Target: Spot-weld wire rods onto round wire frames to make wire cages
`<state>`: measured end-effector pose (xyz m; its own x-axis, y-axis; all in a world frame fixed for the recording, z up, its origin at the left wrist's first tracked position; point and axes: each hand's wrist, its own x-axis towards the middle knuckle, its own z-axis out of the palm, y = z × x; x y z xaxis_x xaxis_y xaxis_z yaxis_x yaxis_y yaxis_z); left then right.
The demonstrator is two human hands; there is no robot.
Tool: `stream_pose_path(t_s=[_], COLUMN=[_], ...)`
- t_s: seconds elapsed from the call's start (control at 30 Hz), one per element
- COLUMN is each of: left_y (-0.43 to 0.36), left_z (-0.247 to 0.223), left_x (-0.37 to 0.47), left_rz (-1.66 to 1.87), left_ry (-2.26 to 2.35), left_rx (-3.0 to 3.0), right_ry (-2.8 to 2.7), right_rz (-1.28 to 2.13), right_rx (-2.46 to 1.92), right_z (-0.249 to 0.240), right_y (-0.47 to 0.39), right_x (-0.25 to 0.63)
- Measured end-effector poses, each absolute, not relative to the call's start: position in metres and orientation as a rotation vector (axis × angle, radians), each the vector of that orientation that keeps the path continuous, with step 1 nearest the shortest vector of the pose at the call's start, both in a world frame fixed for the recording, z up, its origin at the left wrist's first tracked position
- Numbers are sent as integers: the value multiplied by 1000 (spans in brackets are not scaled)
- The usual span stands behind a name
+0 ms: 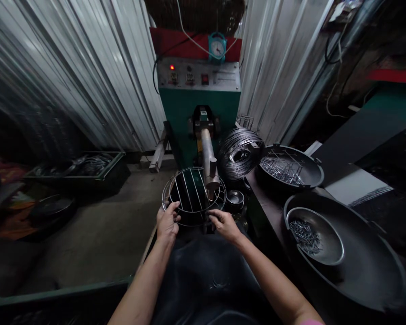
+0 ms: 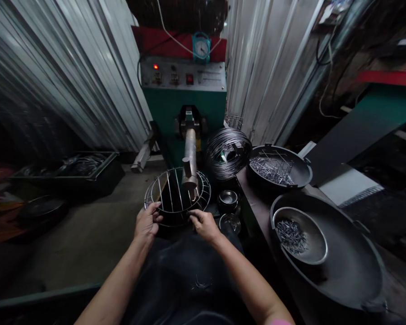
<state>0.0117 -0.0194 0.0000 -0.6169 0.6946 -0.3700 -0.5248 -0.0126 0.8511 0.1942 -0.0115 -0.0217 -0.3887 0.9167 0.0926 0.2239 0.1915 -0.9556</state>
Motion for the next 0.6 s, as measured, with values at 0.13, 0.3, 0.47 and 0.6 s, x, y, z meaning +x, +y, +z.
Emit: stream_pose_path(t_s=[0.13,0.3,0.47,0.6], left_y=[-20,-15,-11,-7], left_z=[3,2,0,2], left_x=[13,17,22,24], left_rz=[1772,1760,1746,1716], left_ry=[1388,1410,1386,1399], left_rx=[213,177,191,183], right_ry=[-1650,-1402,-1398,-1400], right_rz=[1327,1449,1419,1386], right_rx=[-1085,-1081,-1063,-1087], right_z=[-20,-18,-14,-16], right_y=[-11,-11,-9,-6], right_x=[191,189,194,197])
